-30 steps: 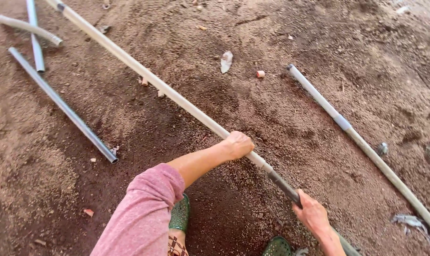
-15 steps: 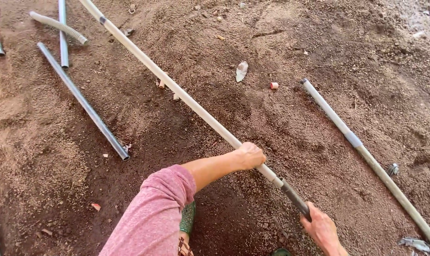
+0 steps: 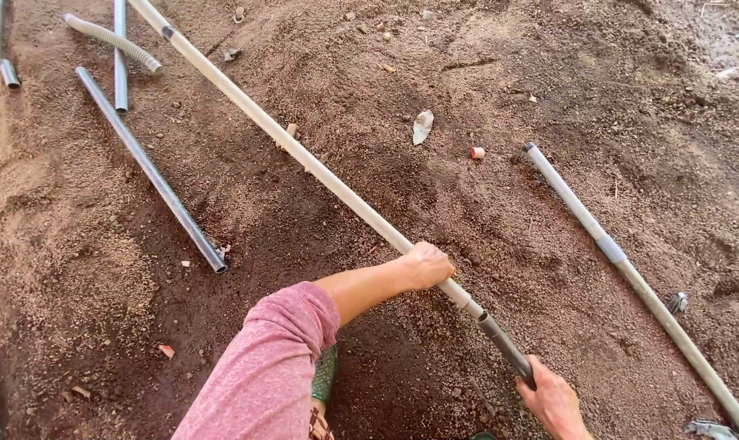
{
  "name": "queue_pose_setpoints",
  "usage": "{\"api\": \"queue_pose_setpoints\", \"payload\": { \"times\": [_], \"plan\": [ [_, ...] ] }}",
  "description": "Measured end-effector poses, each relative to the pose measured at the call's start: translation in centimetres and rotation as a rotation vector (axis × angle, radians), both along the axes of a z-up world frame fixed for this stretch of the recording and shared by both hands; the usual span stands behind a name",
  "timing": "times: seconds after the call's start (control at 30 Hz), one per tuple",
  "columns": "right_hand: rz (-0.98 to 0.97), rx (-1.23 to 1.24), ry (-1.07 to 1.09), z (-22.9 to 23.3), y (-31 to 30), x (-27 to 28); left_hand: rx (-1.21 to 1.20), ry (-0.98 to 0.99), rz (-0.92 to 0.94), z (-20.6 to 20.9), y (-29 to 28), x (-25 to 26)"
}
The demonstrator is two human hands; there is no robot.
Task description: The person kneels on the ground and connects multiple sections of metal and plastic pipes by hand. They pick up individual pipe segments, align the ends, and push them together to form longer continuous pipes.
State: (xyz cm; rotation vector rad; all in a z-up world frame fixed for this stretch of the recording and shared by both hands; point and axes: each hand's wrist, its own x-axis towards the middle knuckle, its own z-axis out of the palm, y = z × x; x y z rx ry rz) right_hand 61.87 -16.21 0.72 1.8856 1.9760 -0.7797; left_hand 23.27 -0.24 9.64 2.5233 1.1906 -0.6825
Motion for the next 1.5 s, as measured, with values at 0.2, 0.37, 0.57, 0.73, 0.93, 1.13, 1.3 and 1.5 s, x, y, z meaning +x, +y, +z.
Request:
{"api": "queue_pose_setpoints", "payload": {
  "times": [0.2,0.37,0.57,0.73,0.93,1.13,1.3,1.5],
  "plan": [
    [0.017,0.015,-0.044,-0.9,0.1,0.2,-0.027,0.005,-0.009,0.9,-0.6,0.4],
    [0.076,0.072,-0.016,-1.8,-0.2,0.9,-0.048,0.006,-0.006,1.1,-1.0,0.8],
    [0.009,0.031,-0.010,6.0,0.0,-3.5,-0.097,0.020,0.053,4.3,-0.5,-0.1],
    [-0.050,0.080,0.050,5.5,-1.3,-3.4,0.295,-0.151,-0.025,-4.5,-0.3,-0.8],
    [-0.023,0.089,0.029,3.4,-1.6,-2.4,0.189,-0.118,-0.011,-6.4,0.0,-0.4],
    [-0.020,0.102,0.024,3.2,-1.4,-2.5,0.149,-0.101,-0.019,-4.1,-0.2,0.1],
    [-0.010,0.087,0.018,2.5,-1.6,-2.3,0.137,-0.082,-0.030,-4.9,-0.2,0.3],
    [-0.009,0.107,0.006,2.9,-2.0,-2.9,0.140,-0.036,-0.010,-5.1,-0.5,0.2]
  ]
}}
